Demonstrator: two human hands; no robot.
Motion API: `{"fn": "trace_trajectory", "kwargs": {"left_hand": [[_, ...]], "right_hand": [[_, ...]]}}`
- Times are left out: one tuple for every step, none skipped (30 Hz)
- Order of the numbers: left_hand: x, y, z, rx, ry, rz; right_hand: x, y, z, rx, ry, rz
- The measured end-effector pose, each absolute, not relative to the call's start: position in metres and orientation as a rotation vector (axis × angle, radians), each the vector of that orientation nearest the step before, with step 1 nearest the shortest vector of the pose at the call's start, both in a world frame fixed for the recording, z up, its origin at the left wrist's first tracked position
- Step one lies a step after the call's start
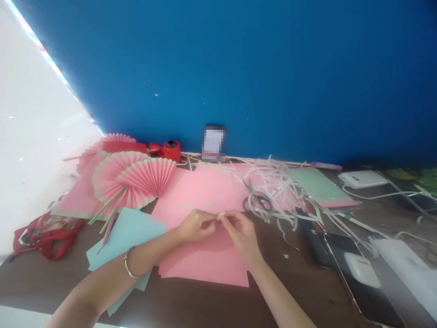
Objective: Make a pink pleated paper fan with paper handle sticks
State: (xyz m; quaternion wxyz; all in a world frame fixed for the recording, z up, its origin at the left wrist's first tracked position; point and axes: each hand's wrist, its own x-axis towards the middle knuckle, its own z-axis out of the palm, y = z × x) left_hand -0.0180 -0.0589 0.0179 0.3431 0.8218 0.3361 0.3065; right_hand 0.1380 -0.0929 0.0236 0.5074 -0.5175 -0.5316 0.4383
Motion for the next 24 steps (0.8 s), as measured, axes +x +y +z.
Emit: {"fn": "trace_trajectory", "kwargs": {"left_hand": [[-0.0183, -0.0588, 0.0183, 2.119, 0.886, 0.793], [-0.0187, -0.0587, 0.0189, 2.095, 0.908, 0.798], [-0.0191, -0.0584, 0.0195, 2.061, 0.938, 0.812], [-0.0195, -0.0581, 0.0200, 2.018, 0.966, 0.833], [-0.0198, -0.0577, 0.0203, 1.968, 0.988, 0.860], [-0.0200, -0.0573, 0.0204, 1.916, 1.001, 0.886], [-0.0201, -0.0570, 0.0201, 1.871, 1.003, 0.906], [-0.0201, -0.0567, 0.0196, 1.839, 0.995, 0.916], [-0.0200, -0.0565, 0.0188, 1.821, 0.980, 0.920], [-0.0199, -0.0564, 0.0178, 1.815, 0.968, 0.923], [-0.0198, -0.0563, 0.0168, 1.818, 0.963, 0.925], [-0.0197, -0.0562, 0.0158, 1.824, 0.960, 0.922], [-0.0195, -0.0560, 0.0149, 1.826, 0.960, 0.919], [-0.0195, -0.0559, 0.0141, 1.827, 0.965, 0.914], [-0.0194, -0.0558, 0.0134, 1.827, 0.972, 0.906], [-0.0193, -0.0557, 0.0129, 1.827, 0.977, 0.897], [-0.0192, -0.0556, 0.0125, 1.827, 0.979, 0.886], [-0.0191, -0.0557, 0.0123, 1.825, 0.977, 0.877], [-0.0189, -0.0559, 0.0124, 1.821, 0.972, 0.867], [-0.0188, -0.0563, 0.0126, 1.815, 0.964, 0.856], [-0.0186, -0.0566, 0.0130, 1.808, 0.953, 0.846], [-0.0184, -0.0571, 0.0136, 1.802, 0.942, 0.840], [-0.0181, -0.0574, 0.0142, 1.797, 0.934, 0.838], [-0.0179, -0.0578, 0.0148, 1.791, 0.929, 0.840]], "right_hand": [[0.1379, -0.0930, 0.0239, -1.260, -1.266, 1.045], [0.1379, -0.0932, 0.0245, -1.280, -1.249, 1.027], [0.1380, -0.0935, 0.0252, -1.302, -1.234, 1.006], [0.1382, -0.0940, 0.0261, -1.319, -1.230, 0.989], [0.1384, -0.0945, 0.0270, -1.327, -1.241, 0.982], [0.1385, -0.0952, 0.0278, -1.327, -1.267, 0.984], [0.1386, -0.0958, 0.0284, -1.321, -1.305, 0.992], [0.1386, -0.0964, 0.0286, -1.316, -1.343, 0.998], [0.1385, -0.0969, 0.0284, -1.315, -1.381, 0.994], [0.1384, -0.0973, 0.0279, -1.319, -1.414, 0.978], [0.1385, -0.0975, 0.0269, -1.327, -1.440, 0.951], [0.1386, -0.0975, 0.0257, -1.337, -1.458, 0.913], [0.1389, -0.0975, 0.0243, -1.345, -1.470, 0.870], [0.1394, -0.0974, 0.0229, -1.354, -1.474, 0.827], [0.1400, -0.0973, 0.0217, -1.363, -1.474, 0.789], [0.1406, -0.0972, 0.0208, -1.372, -1.471, 0.751], [0.1412, -0.0972, 0.0201, -1.378, -1.467, 0.713], [0.1418, -0.0973, 0.0199, -1.383, -1.464, 0.677], [0.1422, -0.0974, 0.0199, -1.385, -1.462, 0.645], [0.1424, -0.0974, 0.0202, -1.386, -1.457, 0.617], [0.1425, -0.0975, 0.0206, -1.388, -1.454, 0.597], [0.1425, -0.0975, 0.0211, -1.389, -1.454, 0.584], [0.1423, -0.0974, 0.0215, -1.386, -1.459, 0.575], [0.1420, -0.0973, 0.0220, -1.378, -1.465, 0.557]]}}
